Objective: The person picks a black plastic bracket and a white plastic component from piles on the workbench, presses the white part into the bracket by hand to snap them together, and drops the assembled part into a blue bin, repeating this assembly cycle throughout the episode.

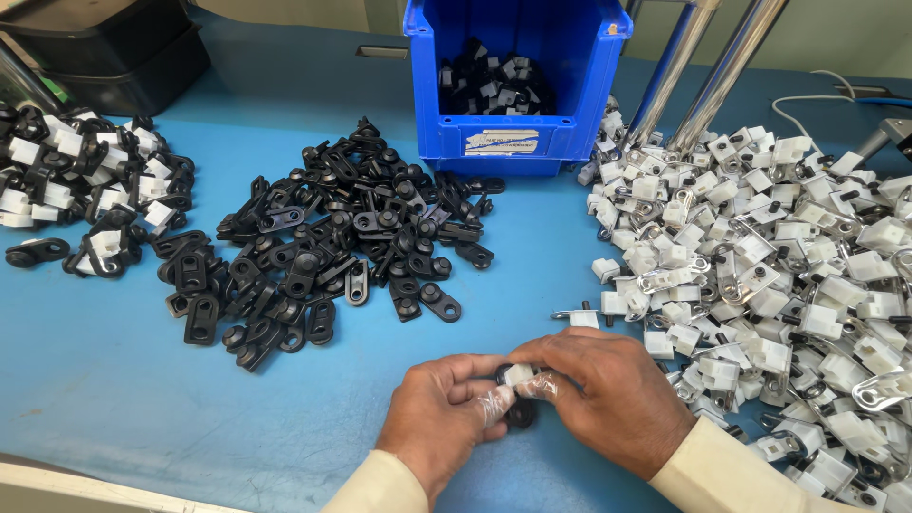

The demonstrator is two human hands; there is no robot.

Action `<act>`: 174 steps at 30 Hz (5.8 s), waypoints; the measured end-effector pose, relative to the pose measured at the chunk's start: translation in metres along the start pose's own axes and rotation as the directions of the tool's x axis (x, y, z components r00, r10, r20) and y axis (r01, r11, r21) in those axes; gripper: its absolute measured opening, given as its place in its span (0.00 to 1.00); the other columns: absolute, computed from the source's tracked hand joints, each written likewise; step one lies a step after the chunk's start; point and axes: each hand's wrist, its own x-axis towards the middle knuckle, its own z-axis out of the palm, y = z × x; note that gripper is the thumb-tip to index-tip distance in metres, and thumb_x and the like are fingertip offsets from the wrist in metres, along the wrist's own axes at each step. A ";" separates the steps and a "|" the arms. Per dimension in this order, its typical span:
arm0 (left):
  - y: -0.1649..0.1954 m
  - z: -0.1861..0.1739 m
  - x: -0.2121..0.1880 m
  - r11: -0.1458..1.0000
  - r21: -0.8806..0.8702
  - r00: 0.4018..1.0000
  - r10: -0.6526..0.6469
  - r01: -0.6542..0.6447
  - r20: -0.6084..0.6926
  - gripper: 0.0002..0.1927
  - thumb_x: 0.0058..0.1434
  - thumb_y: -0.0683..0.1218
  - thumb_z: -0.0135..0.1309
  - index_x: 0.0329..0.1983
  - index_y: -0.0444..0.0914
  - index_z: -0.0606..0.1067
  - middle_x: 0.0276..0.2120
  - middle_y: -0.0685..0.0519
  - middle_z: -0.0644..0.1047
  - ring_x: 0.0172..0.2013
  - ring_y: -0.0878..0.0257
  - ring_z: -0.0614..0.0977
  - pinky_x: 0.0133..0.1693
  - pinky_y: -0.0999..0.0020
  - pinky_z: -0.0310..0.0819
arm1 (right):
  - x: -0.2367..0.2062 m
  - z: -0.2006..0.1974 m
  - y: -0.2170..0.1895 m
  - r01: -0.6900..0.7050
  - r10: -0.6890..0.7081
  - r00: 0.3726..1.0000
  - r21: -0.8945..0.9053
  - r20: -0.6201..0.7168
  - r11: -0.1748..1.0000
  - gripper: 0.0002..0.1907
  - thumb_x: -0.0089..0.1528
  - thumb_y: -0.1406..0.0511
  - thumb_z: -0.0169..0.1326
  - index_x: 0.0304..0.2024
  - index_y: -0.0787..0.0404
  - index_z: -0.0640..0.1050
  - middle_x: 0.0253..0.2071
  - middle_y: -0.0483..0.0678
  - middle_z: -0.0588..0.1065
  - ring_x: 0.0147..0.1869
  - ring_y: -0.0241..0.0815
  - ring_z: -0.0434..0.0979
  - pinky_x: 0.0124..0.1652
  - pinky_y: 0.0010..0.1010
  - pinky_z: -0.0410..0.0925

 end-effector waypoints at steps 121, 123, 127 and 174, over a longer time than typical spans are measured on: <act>-0.001 -0.013 -0.020 0.985 0.038 0.973 0.158 -0.166 0.170 0.34 0.58 0.37 0.60 0.69 0.41 0.67 0.52 0.47 0.81 0.51 0.66 0.84 0.52 0.75 0.81 | -0.005 0.015 -0.030 -0.750 0.816 0.433 0.655 0.384 0.091 0.10 0.61 0.65 0.61 0.37 0.68 0.80 0.29 0.54 0.82 0.28 0.41 0.80 0.30 0.31 0.74; -0.007 -0.010 -0.017 0.992 -0.032 0.987 0.122 -0.119 0.107 0.36 0.56 0.37 0.60 0.69 0.42 0.64 0.51 0.46 0.82 0.50 0.65 0.85 0.51 0.73 0.81 | -0.005 0.020 -0.032 -0.720 0.794 0.525 0.657 0.306 0.224 0.09 0.60 0.65 0.61 0.38 0.68 0.81 0.29 0.53 0.82 0.28 0.39 0.80 0.29 0.29 0.73; -0.011 -0.014 -0.011 0.959 -0.200 0.962 0.231 -0.200 0.146 0.26 0.58 0.34 0.58 0.61 0.31 0.70 0.48 0.43 0.81 0.46 0.61 0.85 0.50 0.70 0.81 | -0.008 0.021 -0.038 -0.649 0.718 0.653 0.667 0.240 0.367 0.11 0.59 0.65 0.59 0.40 0.65 0.82 0.31 0.48 0.83 0.30 0.35 0.79 0.27 0.26 0.71; 0.003 -0.016 -0.003 0.994 0.111 0.999 0.029 -0.025 -0.032 0.23 0.55 0.33 0.63 0.56 0.36 0.79 0.32 0.51 0.83 0.29 0.69 0.84 0.29 0.76 0.83 | -0.008 0.055 -0.026 -0.535 0.587 0.798 0.284 -0.140 0.795 0.05 0.63 0.66 0.57 0.40 0.60 0.81 0.23 0.47 0.76 0.23 0.35 0.71 0.23 0.26 0.64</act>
